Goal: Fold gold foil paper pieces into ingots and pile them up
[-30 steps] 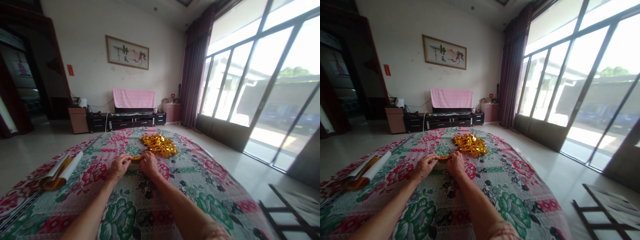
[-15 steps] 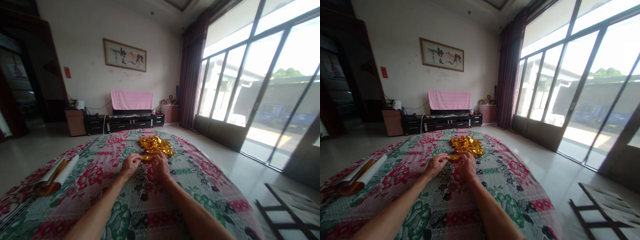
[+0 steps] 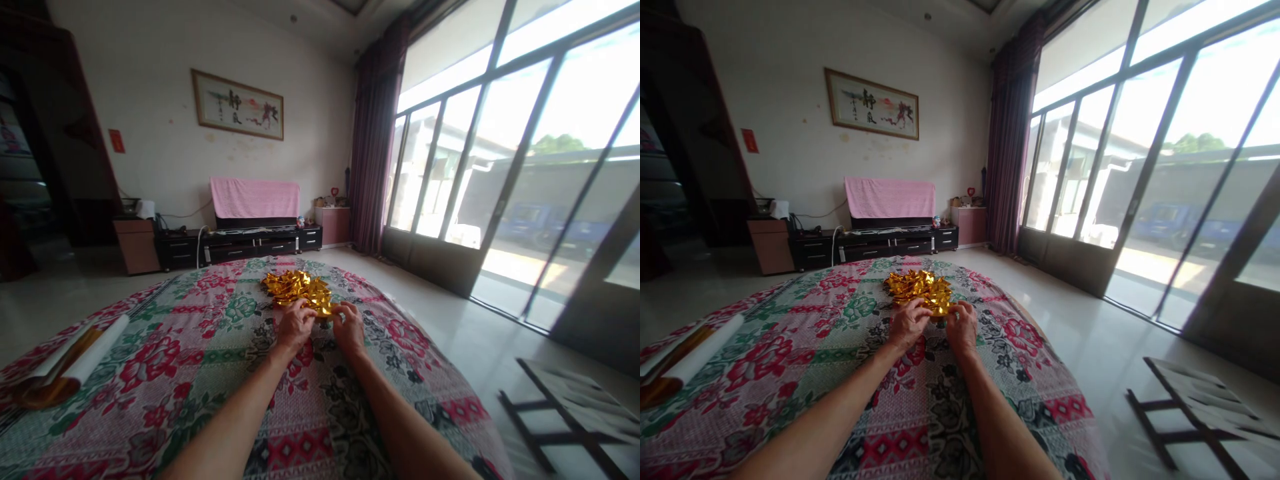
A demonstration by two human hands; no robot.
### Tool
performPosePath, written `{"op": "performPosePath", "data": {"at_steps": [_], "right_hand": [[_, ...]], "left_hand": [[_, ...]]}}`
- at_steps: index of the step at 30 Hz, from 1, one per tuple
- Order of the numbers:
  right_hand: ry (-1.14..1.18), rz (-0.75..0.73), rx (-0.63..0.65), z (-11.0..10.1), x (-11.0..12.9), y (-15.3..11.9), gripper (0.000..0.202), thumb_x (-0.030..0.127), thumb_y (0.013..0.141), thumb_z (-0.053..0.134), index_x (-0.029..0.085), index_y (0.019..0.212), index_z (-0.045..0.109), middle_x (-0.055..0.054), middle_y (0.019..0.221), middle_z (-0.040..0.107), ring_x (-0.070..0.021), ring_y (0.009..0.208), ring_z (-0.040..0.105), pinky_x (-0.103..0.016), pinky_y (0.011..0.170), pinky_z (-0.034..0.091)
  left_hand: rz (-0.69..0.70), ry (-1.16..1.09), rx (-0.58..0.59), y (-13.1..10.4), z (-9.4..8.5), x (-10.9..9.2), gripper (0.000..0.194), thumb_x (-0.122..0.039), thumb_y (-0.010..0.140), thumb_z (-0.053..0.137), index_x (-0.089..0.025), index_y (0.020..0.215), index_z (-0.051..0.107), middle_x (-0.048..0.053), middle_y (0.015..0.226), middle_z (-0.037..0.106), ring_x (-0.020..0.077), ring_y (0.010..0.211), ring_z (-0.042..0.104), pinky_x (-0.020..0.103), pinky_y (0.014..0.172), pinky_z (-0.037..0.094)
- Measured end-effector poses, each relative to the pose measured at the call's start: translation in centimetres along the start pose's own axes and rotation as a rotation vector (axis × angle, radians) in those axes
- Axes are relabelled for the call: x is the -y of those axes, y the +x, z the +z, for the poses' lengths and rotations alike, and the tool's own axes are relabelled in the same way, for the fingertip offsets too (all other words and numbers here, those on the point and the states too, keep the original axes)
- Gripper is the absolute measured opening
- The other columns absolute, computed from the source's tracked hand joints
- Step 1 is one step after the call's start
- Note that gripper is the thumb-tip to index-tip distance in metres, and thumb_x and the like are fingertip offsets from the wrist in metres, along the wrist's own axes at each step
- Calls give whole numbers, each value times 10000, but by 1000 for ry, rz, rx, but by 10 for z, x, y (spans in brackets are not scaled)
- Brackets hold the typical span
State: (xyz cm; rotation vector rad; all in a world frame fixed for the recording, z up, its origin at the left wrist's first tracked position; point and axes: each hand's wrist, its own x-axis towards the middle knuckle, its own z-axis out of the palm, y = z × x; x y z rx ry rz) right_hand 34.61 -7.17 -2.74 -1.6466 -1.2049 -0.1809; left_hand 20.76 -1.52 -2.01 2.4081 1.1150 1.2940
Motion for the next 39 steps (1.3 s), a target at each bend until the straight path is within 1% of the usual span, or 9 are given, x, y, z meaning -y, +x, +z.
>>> {"op": "performPosePath", "data": {"at_steps": [2, 5, 11, 13, 20, 24, 29, 34, 39], "right_hand": [[20, 52, -5, 0, -1, 1, 196, 126, 704, 457, 170, 727, 647, -72, 1002, 582, -186, 946, 514, -305, 879, 368], [45, 92, -10, 0, -2, 2, 206, 127, 700, 454, 170, 743, 652, -70, 992, 589, -185, 930, 523, -297, 873, 369], [50, 73, -20, 1, -6, 2, 258, 120, 700, 433, 170, 818, 658, -67, 979, 588, -180, 924, 528, -291, 878, 370], [43, 74, -17, 1, -6, 2, 277, 117, 692, 435, 170, 849, 656, -68, 988, 582, -182, 935, 524, -290, 882, 373], [-53, 114, 14, 3, -6, 0, 408, 76, 658, 420, 164, 1001, 623, -94, 1117, 523, -203, 1046, 485, -287, 922, 358], [-97, 110, 45, 3, -6, 0, 435, 70, 656, 419, 162, 1034, 613, -95, 1123, 523, -200, 1045, 492, -270, 919, 364], [-115, 112, 60, 3, -7, 0, 448, 76, 645, 434, 179, 1042, 616, -98, 1138, 513, -213, 1059, 488, -281, 904, 378], [-90, 78, 47, 3, -7, -2, 463, 72, 633, 431, 197, 1042, 610, -90, 1124, 517, -217, 1044, 492, -306, 907, 380], [-54, 85, 27, 3, -7, -1, 520, 50, 605, 413, 145, 1093, 568, -120, 1144, 505, -230, 1060, 481, -316, 919, 375]], "left_hand": [[17, 11, -9, 2, 5, 0, 161, -172, 712, 572, -220, 771, 714, 62, 1104, 581, 200, 1038, 511, 340, 929, 405], [33, 15, -12, 4, 13, 3, 154, -168, 705, 578, -210, 764, 715, 71, 1104, 579, 202, 1041, 506, 342, 932, 401], [29, 6, -20, 2, 22, 3, 165, -162, 701, 576, -216, 777, 713, 64, 1084, 585, 200, 1027, 511, 351, 920, 411], [19, 2, -26, 1, 23, 2, 163, -168, 705, 573, -212, 777, 713, 68, 1085, 585, 201, 1027, 511, 352, 922, 408], [16, -23, -39, 0, 24, 1, 157, -174, 717, 566, -206, 771, 711, 73, 1072, 592, 192, 1014, 516, 346, 923, 409], [11, -25, -39, 0, 25, 2, 157, -165, 711, 570, -208, 771, 708, 67, 1071, 594, 192, 1022, 513, 350, 925, 408], [8, -23, -28, 0, 27, 3, 159, -150, 701, 573, -198, 774, 706, 72, 1076, 591, 191, 1014, 518, 344, 926, 407], [12, -35, -31, 1, 26, 4, 206, -138, 692, 565, -208, 842, 687, 57, 1077, 593, 188, 1025, 516, 354, 927, 408], [41, -44, -53, 0, 28, 5, 324, -106, 682, 530, -193, 971, 646, 61, 1096, 594, 185, 1049, 512, 344, 953, 393]]}}
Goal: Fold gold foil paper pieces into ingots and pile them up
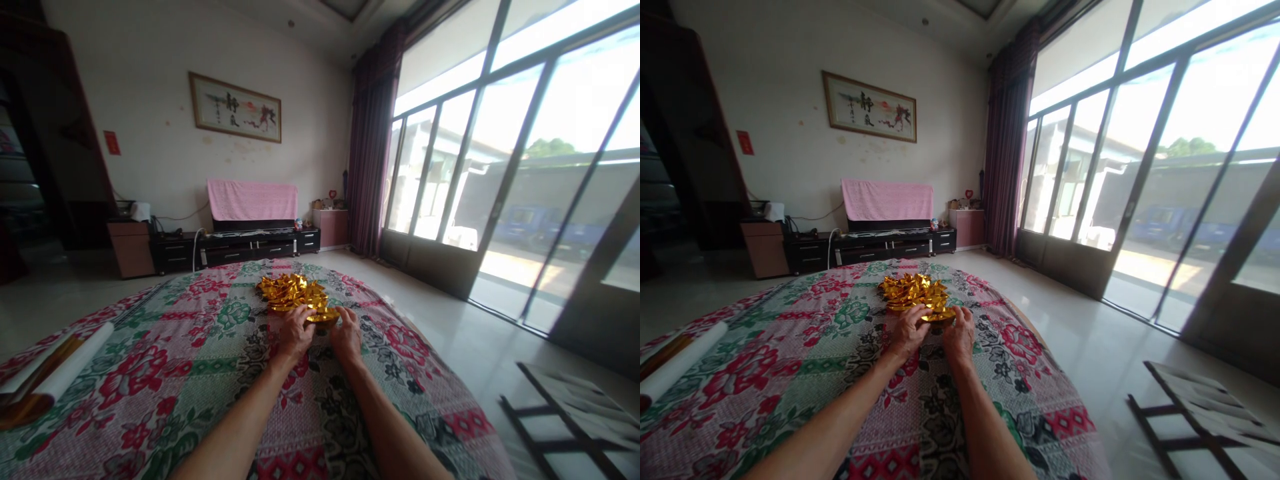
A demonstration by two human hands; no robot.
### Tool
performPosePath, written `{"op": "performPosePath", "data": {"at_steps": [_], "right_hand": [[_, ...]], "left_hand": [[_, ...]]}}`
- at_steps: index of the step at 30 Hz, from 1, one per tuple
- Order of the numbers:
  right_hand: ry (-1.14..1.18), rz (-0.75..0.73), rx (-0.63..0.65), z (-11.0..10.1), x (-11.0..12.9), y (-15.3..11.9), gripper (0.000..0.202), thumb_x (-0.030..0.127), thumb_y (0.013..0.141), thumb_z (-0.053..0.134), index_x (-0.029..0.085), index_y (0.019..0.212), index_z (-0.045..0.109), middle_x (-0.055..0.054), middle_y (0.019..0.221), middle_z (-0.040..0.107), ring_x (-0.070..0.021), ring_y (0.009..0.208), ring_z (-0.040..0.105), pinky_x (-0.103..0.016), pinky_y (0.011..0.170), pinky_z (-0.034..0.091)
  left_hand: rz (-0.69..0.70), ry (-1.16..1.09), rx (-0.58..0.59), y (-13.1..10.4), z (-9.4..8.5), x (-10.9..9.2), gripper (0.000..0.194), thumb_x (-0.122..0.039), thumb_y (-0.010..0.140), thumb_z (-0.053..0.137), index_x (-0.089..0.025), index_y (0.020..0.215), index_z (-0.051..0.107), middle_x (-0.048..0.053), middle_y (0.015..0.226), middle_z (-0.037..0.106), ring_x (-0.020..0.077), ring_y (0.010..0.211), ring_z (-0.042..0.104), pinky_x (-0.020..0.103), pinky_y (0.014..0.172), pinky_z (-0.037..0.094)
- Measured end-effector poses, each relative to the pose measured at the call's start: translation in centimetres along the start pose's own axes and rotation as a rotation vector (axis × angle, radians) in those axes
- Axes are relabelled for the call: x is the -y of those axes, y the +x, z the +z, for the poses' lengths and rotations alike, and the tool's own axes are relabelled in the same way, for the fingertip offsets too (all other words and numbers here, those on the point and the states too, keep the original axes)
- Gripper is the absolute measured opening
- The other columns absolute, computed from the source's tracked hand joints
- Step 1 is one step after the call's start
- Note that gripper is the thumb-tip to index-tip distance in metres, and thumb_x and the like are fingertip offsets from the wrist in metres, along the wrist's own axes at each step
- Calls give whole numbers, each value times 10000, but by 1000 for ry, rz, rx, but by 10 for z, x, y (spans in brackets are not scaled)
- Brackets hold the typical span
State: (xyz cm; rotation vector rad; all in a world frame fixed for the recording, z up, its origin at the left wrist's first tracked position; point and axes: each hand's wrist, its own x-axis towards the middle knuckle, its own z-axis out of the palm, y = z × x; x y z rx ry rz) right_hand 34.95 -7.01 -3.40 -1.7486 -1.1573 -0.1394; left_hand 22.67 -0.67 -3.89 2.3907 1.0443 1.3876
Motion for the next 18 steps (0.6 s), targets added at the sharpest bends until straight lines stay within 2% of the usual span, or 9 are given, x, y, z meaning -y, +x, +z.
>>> {"op": "performPosePath", "data": {"at_steps": [5, 9, 13, 18], "right_hand": [[17, 82, -83, -2, 0, 2, 561, 17, 583, 368, 80, 1117, 526, -156, 1154, 495, -237, 1112, 449, -326, 968, 331], [-27, 138, -93, -2, -1, 2, 530, 22, 609, 361, 14, 1116, 517, -209, 1160, 486, -264, 1111, 445, -349, 959, 334], [-80, 90, -66, -3, -4, -5, 440, 45, 622, 395, 82, 1012, 595, -177, 1099, 537, -262, 1048, 492, -356, 912, 364], [-165, 22, 52, -12, 6, -24, 363, 67, 640, 418, 111, 908, 659, -148, 1009, 599, -234, 914, 560, -307, 824, 408]], "left_hand": [[-54, 67, -11, -3, -7, 7, 419, -55, 654, 476, -148, 1040, 610, 89, 1097, 595, 187, 1054, 518, 325, 969, 384], [-122, 219, 37, -12, -33, 25, 382, -54, 645, 467, -137, 978, 636, 104, 1060, 600, 203, 1033, 532, 325, 944, 396], [-126, 291, 138, -24, -63, 43, 235, -132, 693, 477, -163, 814, 676, 77, 924, 630, 185, 902, 581, 300, 879, 427], [-120, 234, 179, -36, -87, 48, 253, -141, 718, 459, -183, 811, 691, 61, 998, 640, 166, 941, 577, 269, 888, 413]]}}
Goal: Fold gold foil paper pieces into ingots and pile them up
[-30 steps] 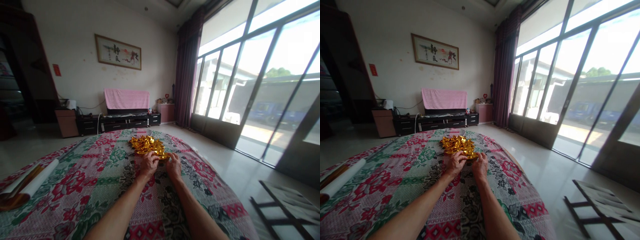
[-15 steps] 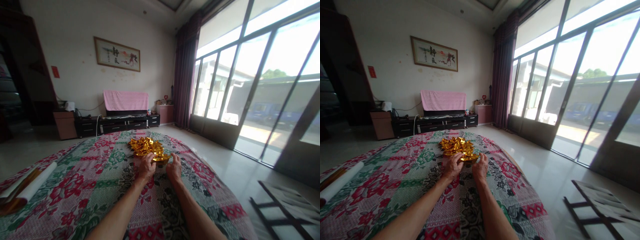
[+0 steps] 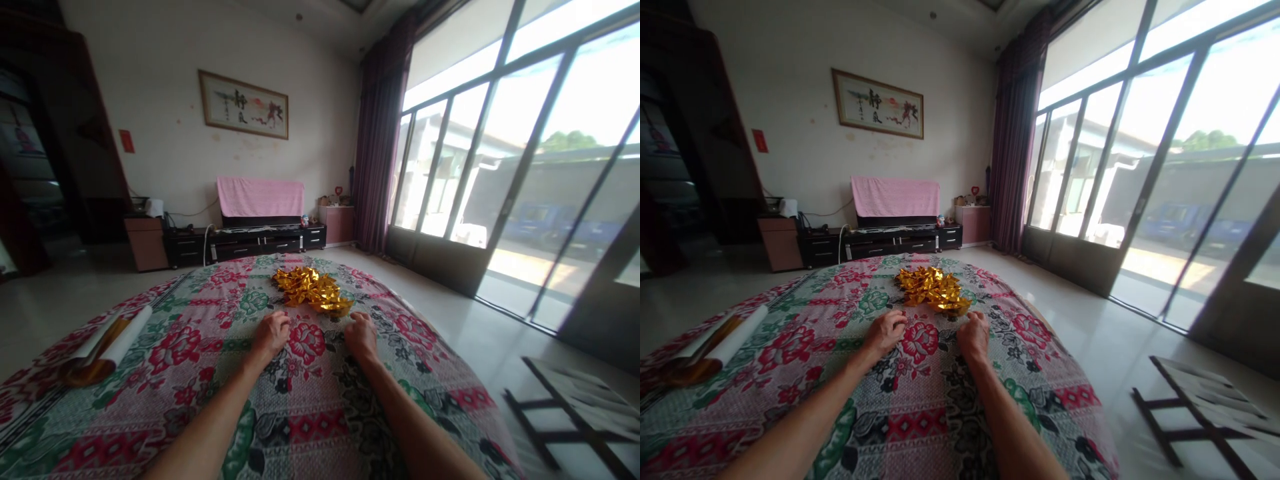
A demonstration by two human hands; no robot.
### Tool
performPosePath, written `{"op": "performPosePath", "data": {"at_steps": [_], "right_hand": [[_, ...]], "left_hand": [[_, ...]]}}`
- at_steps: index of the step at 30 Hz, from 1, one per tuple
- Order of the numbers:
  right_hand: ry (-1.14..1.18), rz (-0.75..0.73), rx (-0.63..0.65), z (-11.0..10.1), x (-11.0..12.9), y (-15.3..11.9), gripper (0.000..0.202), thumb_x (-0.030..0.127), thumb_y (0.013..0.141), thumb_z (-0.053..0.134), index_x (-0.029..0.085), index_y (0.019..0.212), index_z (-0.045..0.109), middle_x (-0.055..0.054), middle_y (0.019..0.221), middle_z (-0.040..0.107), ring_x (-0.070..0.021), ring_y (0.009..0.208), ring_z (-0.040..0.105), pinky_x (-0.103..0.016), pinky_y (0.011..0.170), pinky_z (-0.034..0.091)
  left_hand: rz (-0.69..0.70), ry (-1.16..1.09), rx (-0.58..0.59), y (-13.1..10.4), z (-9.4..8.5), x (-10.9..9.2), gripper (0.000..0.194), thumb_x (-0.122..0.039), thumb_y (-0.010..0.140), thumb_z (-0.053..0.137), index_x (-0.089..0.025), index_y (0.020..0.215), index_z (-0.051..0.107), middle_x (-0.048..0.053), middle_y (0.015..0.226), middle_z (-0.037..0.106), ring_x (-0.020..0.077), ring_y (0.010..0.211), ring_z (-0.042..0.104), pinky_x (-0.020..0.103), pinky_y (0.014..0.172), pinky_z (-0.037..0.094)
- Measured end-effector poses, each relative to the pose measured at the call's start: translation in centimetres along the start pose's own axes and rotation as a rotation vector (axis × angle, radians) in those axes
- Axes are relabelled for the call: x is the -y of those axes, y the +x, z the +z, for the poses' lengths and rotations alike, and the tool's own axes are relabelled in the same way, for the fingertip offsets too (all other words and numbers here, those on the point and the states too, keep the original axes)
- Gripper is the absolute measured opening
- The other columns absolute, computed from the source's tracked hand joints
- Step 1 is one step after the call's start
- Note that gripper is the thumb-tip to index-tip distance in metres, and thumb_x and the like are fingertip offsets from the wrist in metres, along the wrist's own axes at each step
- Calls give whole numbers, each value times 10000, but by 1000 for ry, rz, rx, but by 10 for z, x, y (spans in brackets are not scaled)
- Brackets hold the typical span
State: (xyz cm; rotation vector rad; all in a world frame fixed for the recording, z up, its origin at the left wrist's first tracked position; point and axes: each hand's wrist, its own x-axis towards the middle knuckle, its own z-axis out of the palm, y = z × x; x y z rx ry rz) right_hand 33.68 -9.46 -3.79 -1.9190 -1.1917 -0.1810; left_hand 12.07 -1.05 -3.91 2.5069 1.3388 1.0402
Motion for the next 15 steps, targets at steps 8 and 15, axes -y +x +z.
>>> {"op": "performPosePath", "data": {"at_steps": [8, 15], "right_hand": [[80, -264, 237, 15, 73, -37, 270, 70, 655, 435, 187, 703, 674, -54, 828, 635, -155, 789, 560, -230, 741, 396], [185, -365, 360, 62, 140, -49, 388, 21, 627, 432, 193, 876, 675, -63, 965, 649, -165, 908, 575, -237, 801, 404]], "left_hand": [[-12, 77, 50, -18, -40, 32, 221, -138, 717, 479, -196, 751, 690, 42, 848, 658, 147, 800, 589, 257, 803, 430], [-94, 94, -73, -36, -61, 76, 204, -182, 741, 489, -183, 790, 686, 72, 946, 650, 174, 877, 594, 281, 822, 441]]}}
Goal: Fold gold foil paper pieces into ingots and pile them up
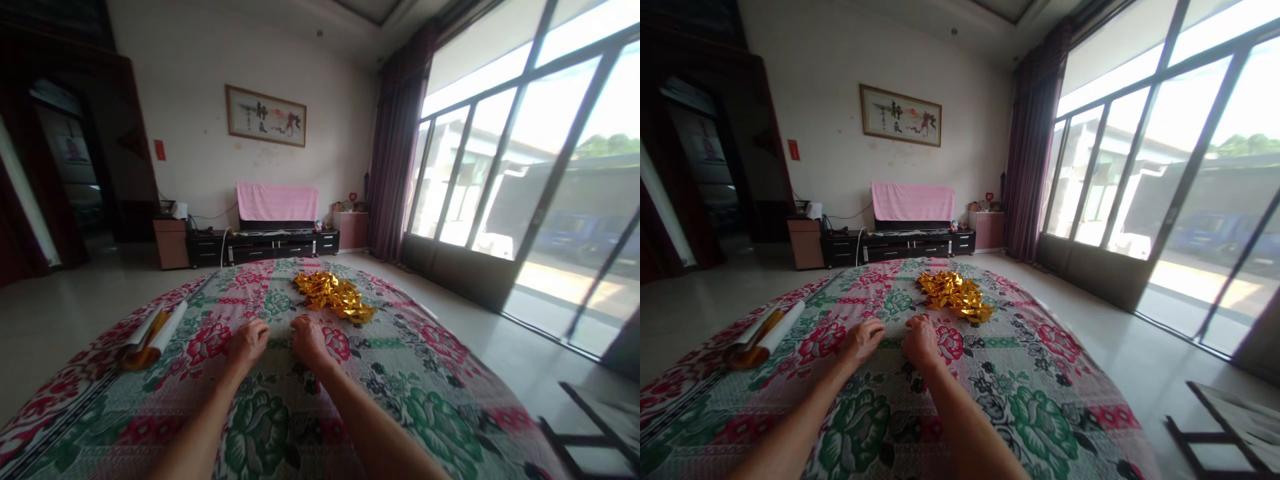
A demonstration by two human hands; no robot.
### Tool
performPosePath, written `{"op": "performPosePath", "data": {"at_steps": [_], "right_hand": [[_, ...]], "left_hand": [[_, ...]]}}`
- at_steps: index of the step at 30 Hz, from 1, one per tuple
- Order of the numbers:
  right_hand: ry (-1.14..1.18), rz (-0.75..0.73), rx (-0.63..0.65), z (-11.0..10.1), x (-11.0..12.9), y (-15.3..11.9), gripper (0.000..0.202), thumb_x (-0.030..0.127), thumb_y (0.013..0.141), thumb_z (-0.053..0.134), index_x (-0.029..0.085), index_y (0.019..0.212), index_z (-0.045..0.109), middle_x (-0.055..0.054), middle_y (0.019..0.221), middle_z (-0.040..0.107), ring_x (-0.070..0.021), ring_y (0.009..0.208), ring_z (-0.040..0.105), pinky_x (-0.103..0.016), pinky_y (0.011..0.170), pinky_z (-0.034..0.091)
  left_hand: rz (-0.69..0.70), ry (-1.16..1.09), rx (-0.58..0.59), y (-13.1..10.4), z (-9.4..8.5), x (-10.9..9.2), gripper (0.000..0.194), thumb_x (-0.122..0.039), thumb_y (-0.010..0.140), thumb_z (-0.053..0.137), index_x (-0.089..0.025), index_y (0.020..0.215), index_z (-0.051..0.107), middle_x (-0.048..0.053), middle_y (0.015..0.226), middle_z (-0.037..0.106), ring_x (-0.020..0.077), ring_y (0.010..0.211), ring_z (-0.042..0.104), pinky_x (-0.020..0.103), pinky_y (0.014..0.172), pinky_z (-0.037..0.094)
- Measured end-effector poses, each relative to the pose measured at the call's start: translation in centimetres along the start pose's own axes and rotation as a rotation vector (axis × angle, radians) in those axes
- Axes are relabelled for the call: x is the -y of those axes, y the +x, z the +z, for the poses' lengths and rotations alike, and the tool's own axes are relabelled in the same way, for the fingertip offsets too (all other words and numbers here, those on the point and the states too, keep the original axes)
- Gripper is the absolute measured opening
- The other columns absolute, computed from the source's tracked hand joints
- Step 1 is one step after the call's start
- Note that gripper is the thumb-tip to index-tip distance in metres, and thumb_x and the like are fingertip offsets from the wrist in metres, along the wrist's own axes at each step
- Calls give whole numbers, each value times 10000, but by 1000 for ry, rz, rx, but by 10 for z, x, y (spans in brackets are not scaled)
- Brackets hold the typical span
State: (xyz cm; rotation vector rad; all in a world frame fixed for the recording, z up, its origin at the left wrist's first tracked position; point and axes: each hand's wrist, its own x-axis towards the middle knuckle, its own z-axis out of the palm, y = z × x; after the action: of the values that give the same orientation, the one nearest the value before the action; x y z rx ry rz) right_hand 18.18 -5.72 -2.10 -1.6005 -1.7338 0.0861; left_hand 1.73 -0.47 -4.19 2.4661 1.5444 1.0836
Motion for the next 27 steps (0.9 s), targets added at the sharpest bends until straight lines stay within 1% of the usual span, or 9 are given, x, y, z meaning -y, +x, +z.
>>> {"op": "performPosePath", "data": {"at_steps": [5, 9, 11, 13, 15, 18, 20, 24, 27], "right_hand": [[-9, 24, 14, 27, 15, 23, 362, 39, 642, 437, 190, 856, 686, -69, 935, 663, -169, 876, 594, -231, 772, 412], [41, 36, 26, 49, 31, 34, 353, 54, 658, 424, 175, 859, 687, -76, 896, 671, -171, 824, 605, -229, 744, 418], [62, 25, 38, 57, 38, 33, 355, 54, 666, 413, 178, 852, 689, -80, 901, 668, -177, 824, 603, -240, 749, 416], [64, 14, 7, 61, 43, 31, 347, 66, 671, 414, 201, 837, 687, -63, 901, 665, -182, 835, 595, -253, 764, 411], [71, -38, -9, 63, 44, 27, 346, 63, 657, 419, 210, 831, 680, -49, 909, 660, -183, 860, 583, -260, 791, 403], [89, -36, -34, 62, 44, 24, 347, 61, 662, 406, 210, 834, 669, -44, 893, 656, -175, 848, 580, -256, 784, 407], [121, -62, -15, 62, 47, 23, 355, 64, 668, 405, 207, 868, 661, -41, 905, 652, -174, 858, 578, -254, 794, 405], [176, -146, 29, 65, 59, 21, 338, 56, 679, 402, 184, 865, 654, -48, 933, 642, -162, 866, 575, -235, 805, 398], [172, -196, 59, 68, 63, 20, 310, 59, 693, 405, 169, 834, 658, -57, 904, 644, -159, 846, 576, -229, 797, 396]], "left_hand": [[-38, -34, -23, -3, 2, 3, 213, -159, 729, 494, -194, 810, 688, 66, 994, 647, 188, 914, 589, 312, 847, 442], [-100, -47, -62, -2, -6, 0, 259, -94, 725, 460, -175, 838, 679, 63, 922, 664, 168, 870, 599, 294, 834, 444], [-146, -52, -115, 0, -14, 1, 284, -65, 721, 435, -173, 826, 676, 57, 887, 670, 157, 834, 606, 280, 816, 450], [-183, -51, -196, 2, -24, 5, 274, -78, 727, 435, -171, 824, 673, 58, 894, 670, 160, 838, 606, 277, 812, 453], [-235, -15, -307, 4, -37, 11, 274, -106, 743, 429, -167, 864, 667, 67, 932, 664, 176, 882, 598, 290, 834, 447], [-290, 63, -488, 7, -58, 23, 281, -114, 749, 424, -177, 879, 664, 72, 1019, 633, 191, 967, 563, 302, 878, 422], [-310, 148, -569, 8, -70, 32, 278, -123, 747, 433, -171, 892, 664, 83, 1050, 616, 209, 1003, 539, 323, 908, 396], [-329, 270, -577, 2, -89, 47, 285, -117, 714, 460, -160, 910, 663, 99, 1053, 599, 230, 1013, 519, 349, 927, 366], [-404, 319, -545, -5, -96, 55, 300, -116, 695, 472, -168, 923, 660, 99, 1048, 598, 236, 1012, 514, 364, 924, 354]]}}
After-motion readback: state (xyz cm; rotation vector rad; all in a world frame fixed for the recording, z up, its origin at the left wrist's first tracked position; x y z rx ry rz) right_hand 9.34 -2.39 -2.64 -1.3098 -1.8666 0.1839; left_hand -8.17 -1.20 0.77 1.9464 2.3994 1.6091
